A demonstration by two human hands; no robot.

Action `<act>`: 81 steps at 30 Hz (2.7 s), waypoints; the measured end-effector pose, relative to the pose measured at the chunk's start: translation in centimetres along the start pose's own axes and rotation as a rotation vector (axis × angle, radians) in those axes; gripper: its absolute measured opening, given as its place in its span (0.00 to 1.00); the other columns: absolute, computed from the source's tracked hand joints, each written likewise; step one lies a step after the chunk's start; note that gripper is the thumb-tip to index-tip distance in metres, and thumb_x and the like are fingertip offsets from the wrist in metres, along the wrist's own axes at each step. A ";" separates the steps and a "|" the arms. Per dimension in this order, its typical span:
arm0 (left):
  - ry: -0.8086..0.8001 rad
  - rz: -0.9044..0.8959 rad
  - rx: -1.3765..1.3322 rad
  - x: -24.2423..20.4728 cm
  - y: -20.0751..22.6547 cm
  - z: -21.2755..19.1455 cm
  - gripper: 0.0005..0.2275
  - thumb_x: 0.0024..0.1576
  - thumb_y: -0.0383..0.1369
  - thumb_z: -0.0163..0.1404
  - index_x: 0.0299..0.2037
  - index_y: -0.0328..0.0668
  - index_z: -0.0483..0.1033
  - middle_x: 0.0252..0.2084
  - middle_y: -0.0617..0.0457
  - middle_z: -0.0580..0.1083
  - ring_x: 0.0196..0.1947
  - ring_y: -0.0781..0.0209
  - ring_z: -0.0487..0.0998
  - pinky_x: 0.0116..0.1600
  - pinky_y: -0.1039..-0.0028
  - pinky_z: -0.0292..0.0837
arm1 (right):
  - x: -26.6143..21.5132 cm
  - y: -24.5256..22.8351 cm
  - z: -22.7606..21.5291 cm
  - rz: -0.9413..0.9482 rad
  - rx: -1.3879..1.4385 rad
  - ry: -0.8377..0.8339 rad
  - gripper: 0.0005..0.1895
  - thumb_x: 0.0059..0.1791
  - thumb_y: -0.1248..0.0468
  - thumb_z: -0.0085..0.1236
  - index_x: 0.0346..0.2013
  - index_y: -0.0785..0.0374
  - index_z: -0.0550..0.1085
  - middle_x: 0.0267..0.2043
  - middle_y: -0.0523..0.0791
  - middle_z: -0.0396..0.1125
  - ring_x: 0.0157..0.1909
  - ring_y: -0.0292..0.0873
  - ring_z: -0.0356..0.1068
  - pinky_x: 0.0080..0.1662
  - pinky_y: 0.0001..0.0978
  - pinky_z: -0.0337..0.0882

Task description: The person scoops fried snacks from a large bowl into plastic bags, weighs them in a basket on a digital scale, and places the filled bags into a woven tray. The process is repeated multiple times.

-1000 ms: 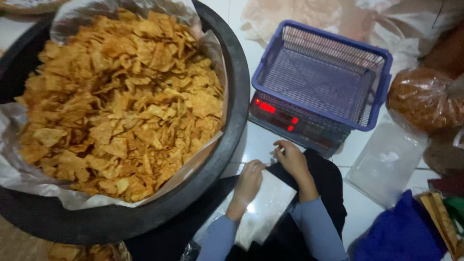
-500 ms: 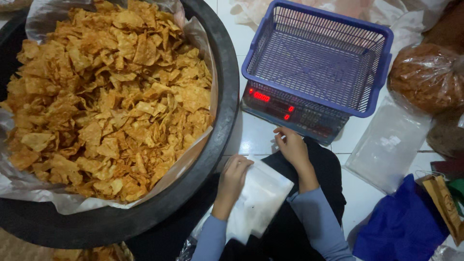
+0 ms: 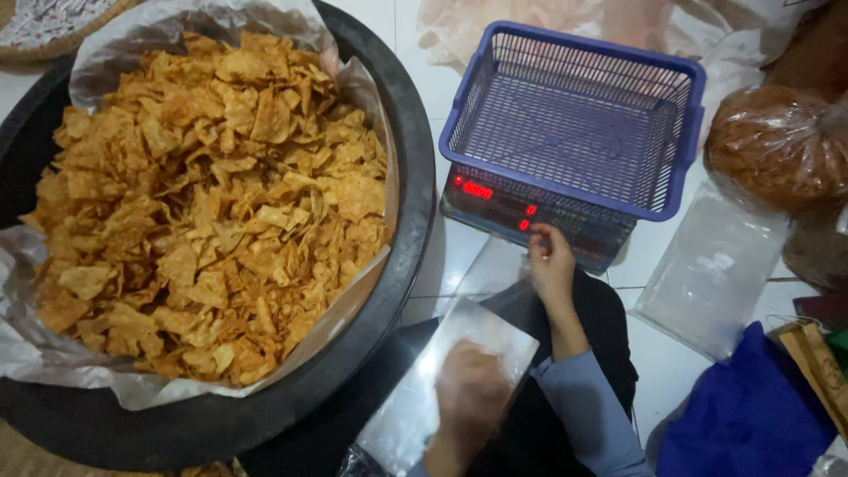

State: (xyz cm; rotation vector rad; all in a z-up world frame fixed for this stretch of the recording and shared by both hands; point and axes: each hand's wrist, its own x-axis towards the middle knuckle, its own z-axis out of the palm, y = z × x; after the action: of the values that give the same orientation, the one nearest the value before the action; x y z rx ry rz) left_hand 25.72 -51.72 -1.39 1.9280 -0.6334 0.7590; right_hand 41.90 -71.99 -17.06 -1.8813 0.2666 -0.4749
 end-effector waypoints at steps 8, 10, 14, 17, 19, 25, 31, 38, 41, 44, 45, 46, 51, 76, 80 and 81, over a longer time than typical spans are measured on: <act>-0.397 -0.228 -0.233 -4.4 2.5 8.7 0.12 0.51 0.30 0.62 0.36 0.36 0.70 0.40 0.43 0.68 0.41 0.42 0.71 0.46 0.57 0.67 | 0.3 3.4 0.3 0.306 0.562 0.042 0.11 0.56 0.68 0.51 0.53 0.61 0.70 0.41 0.41 0.67 0.32 0.34 0.69 0.32 0.26 0.71; -0.344 -0.273 -0.196 -4.3 2.4 9.8 0.13 0.52 0.31 0.63 0.36 0.35 0.69 0.37 0.44 0.66 0.38 0.43 0.69 0.44 0.57 0.66 | 0.0 3.2 0.6 0.329 0.548 0.029 0.12 0.54 0.67 0.52 0.53 0.61 0.71 0.42 0.40 0.66 0.33 0.34 0.69 0.32 0.26 0.72; -0.268 -0.337 -0.210 -4.3 1.4 10.9 0.11 0.57 0.28 0.61 0.36 0.35 0.68 0.36 0.46 0.66 0.37 0.45 0.68 0.43 0.59 0.65 | -0.1 2.9 1.0 0.376 0.540 0.042 0.12 0.53 0.67 0.53 0.53 0.61 0.71 0.41 0.40 0.67 0.32 0.34 0.69 0.32 0.26 0.71; -0.282 -0.357 -0.334 -4.6 0.8 10.7 0.12 0.58 0.27 0.61 0.37 0.34 0.68 0.35 0.47 0.66 0.36 0.49 0.68 0.43 0.62 0.65 | 0.1 2.9 0.9 0.452 0.615 0.048 0.13 0.52 0.69 0.52 0.52 0.61 0.70 0.39 0.41 0.66 0.31 0.34 0.68 0.32 0.27 0.71; -0.318 -0.436 -0.396 -4.6 0.6 10.4 0.12 0.57 0.28 0.62 0.36 0.34 0.68 0.33 0.48 0.66 0.34 0.52 0.67 0.42 0.64 0.65 | 0.1 2.8 0.9 0.456 0.667 0.042 0.13 0.51 0.70 0.51 0.51 0.61 0.70 0.39 0.41 0.65 0.30 0.34 0.68 0.31 0.26 0.71; -0.368 -0.738 -0.519 -4.3 0.4 10.6 0.12 0.55 0.29 0.65 0.32 0.36 0.70 0.29 0.51 0.68 0.30 0.61 0.68 0.37 0.69 0.65 | 0.0 1.8 0.8 0.483 0.712 0.026 0.12 0.51 0.71 0.50 0.50 0.62 0.69 0.37 0.41 0.64 0.29 0.34 0.67 0.31 0.26 0.70; -0.332 -0.835 -0.581 -5.2 -0.1 11.4 0.13 0.54 0.30 0.65 0.31 0.35 0.71 0.30 0.52 0.69 0.28 0.66 0.66 0.36 0.75 0.65 | -0.2 1.1 1.0 0.470 0.698 0.015 0.11 0.52 0.70 0.50 0.49 0.62 0.69 0.36 0.40 0.65 0.29 0.33 0.66 0.31 0.26 0.69; -0.296 -0.850 -0.626 -5.3 -0.3 11.4 0.10 0.55 0.28 0.64 0.30 0.33 0.74 0.27 0.55 0.70 0.27 0.70 0.67 0.34 0.77 0.63 | -0.4 0.5 0.9 0.481 0.680 -0.007 0.10 0.52 0.70 0.50 0.49 0.62 0.70 0.36 0.40 0.65 0.30 0.33 0.66 0.33 0.26 0.70; -0.292 -0.881 -0.689 -5.1 -0.2 11.1 0.10 0.55 0.28 0.64 0.30 0.33 0.75 0.27 0.56 0.70 0.27 0.72 0.67 0.33 0.79 0.62 | -0.4 0.4 0.9 0.478 0.679 -0.012 0.11 0.51 0.71 0.49 0.48 0.62 0.69 0.36 0.39 0.65 0.30 0.33 0.66 0.32 0.25 0.69; -0.288 -0.868 -0.707 -4.8 0.0 10.7 0.09 0.55 0.27 0.64 0.30 0.33 0.75 0.27 0.56 0.70 0.26 0.72 0.66 0.33 0.79 0.62 | -0.4 0.3 0.8 0.464 0.677 -0.022 0.11 0.51 0.71 0.49 0.48 0.62 0.70 0.35 0.40 0.65 0.30 0.32 0.66 0.33 0.25 0.69; -0.287 -0.859 -0.706 -4.6 0.0 10.6 0.10 0.55 0.27 0.64 0.30 0.33 0.75 0.27 0.56 0.70 0.26 0.72 0.66 0.32 0.79 0.62 | -0.4 0.2 0.9 0.465 0.679 -0.022 0.10 0.52 0.71 0.49 0.48 0.62 0.70 0.35 0.40 0.65 0.30 0.33 0.66 0.33 0.25 0.69; -0.287 -0.847 -0.699 -4.6 0.1 10.5 0.10 0.55 0.27 0.64 0.30 0.33 0.74 0.27 0.55 0.70 0.26 0.72 0.66 0.33 0.79 0.62 | -0.4 0.2 0.9 0.465 0.681 -0.021 0.10 0.52 0.70 0.49 0.48 0.63 0.70 0.35 0.40 0.65 0.30 0.33 0.66 0.33 0.26 0.69; -0.319 -0.858 -0.688 -4.3 0.1 10.4 0.11 0.56 0.29 0.64 0.29 0.33 0.73 0.27 0.55 0.70 0.26 0.72 0.66 0.32 0.78 0.63 | -0.5 0.0 0.9 0.455 0.674 -0.026 0.10 0.52 0.70 0.49 0.48 0.63 0.70 0.34 0.40 0.65 0.29 0.32 0.66 0.33 0.25 0.69; -0.294 -0.762 -0.590 -5.7 -0.8 10.8 0.08 0.57 0.29 0.63 0.35 0.33 0.77 0.32 0.49 0.74 0.30 0.62 0.73 0.38 0.74 0.69 | -0.6 0.0 0.8 0.472 0.647 -0.027 0.10 0.51 0.71 0.49 0.47 0.63 0.70 0.36 0.40 0.65 0.29 0.33 0.66 0.31 0.25 0.69; -0.249 -0.555 -0.468 -5.0 0.3 9.5 0.15 0.51 0.29 0.64 0.41 0.28 0.72 0.40 0.40 0.71 0.38 0.52 0.73 0.43 0.70 0.71 | -0.5 0.1 0.8 0.489 0.637 -0.023 0.10 0.52 0.71 0.49 0.48 0.63 0.70 0.35 0.41 0.65 0.29 0.33 0.66 0.32 0.26 0.69; -0.222 -0.472 -0.434 -5.0 0.6 9.2 0.20 0.47 0.29 0.66 0.43 0.27 0.70 0.43 0.37 0.69 0.40 0.48 0.72 0.44 0.68 0.72 | -0.4 0.2 0.7 0.488 0.642 -0.026 0.10 0.52 0.71 0.49 0.48 0.62 0.70 0.35 0.41 0.65 0.29 0.33 0.66 0.33 0.26 0.70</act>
State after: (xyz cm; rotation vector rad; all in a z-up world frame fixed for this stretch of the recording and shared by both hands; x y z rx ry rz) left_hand 24.20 -59.66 -8.06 1.6688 -0.4045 0.0969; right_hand 41.89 -71.29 -17.57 -1.1424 0.4768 -0.1667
